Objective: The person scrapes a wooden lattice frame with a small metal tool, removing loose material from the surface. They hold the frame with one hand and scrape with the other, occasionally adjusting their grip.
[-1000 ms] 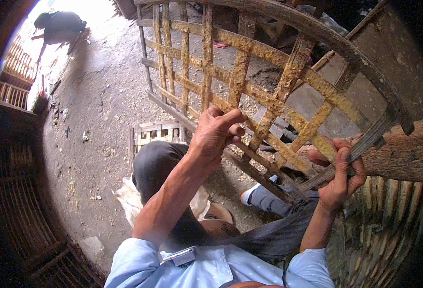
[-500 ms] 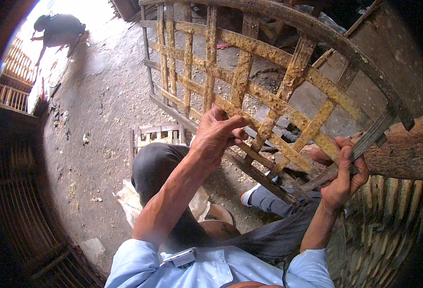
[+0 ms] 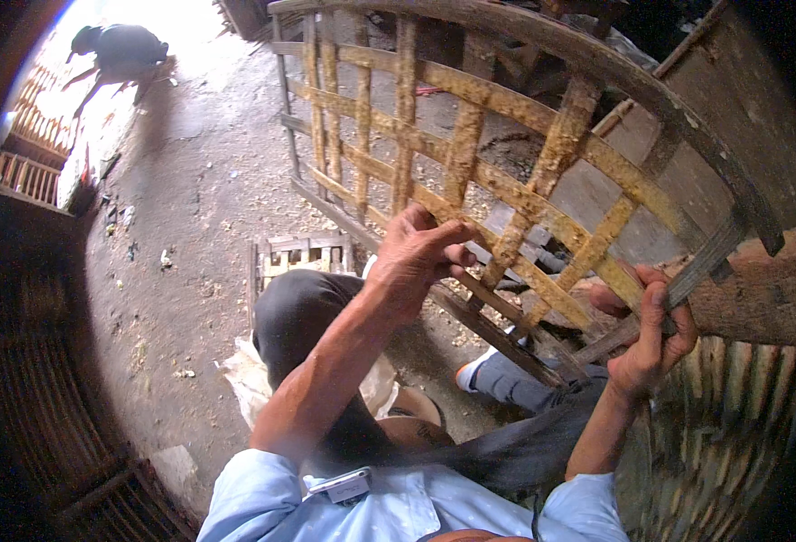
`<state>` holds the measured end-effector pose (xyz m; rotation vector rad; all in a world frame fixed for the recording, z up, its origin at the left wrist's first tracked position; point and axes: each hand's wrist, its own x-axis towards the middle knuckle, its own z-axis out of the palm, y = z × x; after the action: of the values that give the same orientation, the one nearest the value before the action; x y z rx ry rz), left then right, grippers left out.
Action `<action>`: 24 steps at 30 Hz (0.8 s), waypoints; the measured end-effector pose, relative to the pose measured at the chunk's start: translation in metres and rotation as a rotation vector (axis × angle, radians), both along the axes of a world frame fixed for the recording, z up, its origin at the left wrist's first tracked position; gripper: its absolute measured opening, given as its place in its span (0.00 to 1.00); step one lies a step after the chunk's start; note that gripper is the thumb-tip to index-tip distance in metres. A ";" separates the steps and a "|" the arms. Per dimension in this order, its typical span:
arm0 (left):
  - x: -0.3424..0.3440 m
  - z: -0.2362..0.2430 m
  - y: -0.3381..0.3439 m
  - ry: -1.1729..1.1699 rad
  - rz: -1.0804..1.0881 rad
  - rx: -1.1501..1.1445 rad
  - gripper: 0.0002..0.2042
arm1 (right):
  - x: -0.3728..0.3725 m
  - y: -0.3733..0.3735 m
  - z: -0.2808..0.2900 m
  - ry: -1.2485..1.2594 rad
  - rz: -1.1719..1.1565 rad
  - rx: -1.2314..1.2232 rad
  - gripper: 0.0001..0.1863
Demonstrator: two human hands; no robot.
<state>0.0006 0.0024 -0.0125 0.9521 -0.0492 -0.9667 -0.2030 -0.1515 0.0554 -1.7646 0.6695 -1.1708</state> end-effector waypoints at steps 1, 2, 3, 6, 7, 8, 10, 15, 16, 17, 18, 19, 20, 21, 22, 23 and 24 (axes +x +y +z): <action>0.000 0.000 0.000 0.006 0.001 0.020 0.16 | 0.000 0.001 0.005 0.034 0.017 0.006 0.08; -0.003 0.006 -0.004 0.033 0.032 0.081 0.16 | -0.001 0.001 0.005 0.038 -0.002 0.021 0.10; -0.001 0.009 -0.005 -0.006 0.016 0.074 0.16 | -0.003 -0.001 0.004 0.034 -0.011 0.045 0.12; -0.003 0.011 -0.008 -0.028 0.023 0.170 0.14 | -0.008 -0.005 -0.007 0.015 -0.010 0.117 0.15; -0.001 0.005 -0.004 0.018 0.008 0.107 0.14 | -0.012 -0.008 -0.010 0.000 0.065 0.169 0.15; -0.002 0.004 -0.005 0.007 0.010 0.098 0.14 | -0.013 -0.009 -0.011 -0.008 0.029 0.176 0.14; -0.002 0.003 -0.002 0.001 0.017 0.090 0.14 | -0.011 -0.008 -0.013 -0.007 -0.027 0.151 0.13; -0.006 0.007 -0.006 -0.021 0.019 0.148 0.12 | -0.013 -0.010 -0.008 0.063 -0.008 0.048 0.14; -0.008 0.008 -0.008 -0.020 0.049 0.177 0.12 | -0.014 -0.011 -0.006 0.069 0.009 0.105 0.14; -0.007 0.012 -0.009 -0.019 0.075 0.207 0.12 | -0.016 -0.011 -0.007 0.066 0.016 0.104 0.14; -0.001 0.005 -0.003 -0.116 0.028 0.180 0.12 | -0.013 -0.010 -0.008 0.058 0.031 0.110 0.14; -0.001 0.011 -0.004 -0.002 0.021 0.237 0.12 | -0.007 -0.007 -0.003 0.069 0.020 0.033 0.14; -0.002 0.019 -0.001 -0.008 0.043 0.232 0.13 | -0.005 -0.006 -0.004 0.067 0.017 -0.014 0.14; 0.000 0.015 -0.003 0.000 0.089 0.176 0.13 | -0.003 -0.005 -0.005 0.058 0.012 -0.058 0.14; 0.000 0.012 -0.004 0.013 0.132 0.116 0.14 | -0.004 -0.006 -0.010 0.035 0.012 -0.073 0.13; -0.001 0.015 -0.002 -0.008 0.129 0.123 0.14 | -0.002 -0.006 -0.009 0.003 0.022 -0.082 0.13; -0.002 0.015 -0.003 -0.006 0.112 0.153 0.12 | 0.001 -0.001 -0.008 -0.054 0.027 -0.031 0.13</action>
<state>-0.0013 -0.0002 0.0026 1.0866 0.0733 -0.8732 -0.2017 -0.1522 0.0469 -1.7563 0.5967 -1.2126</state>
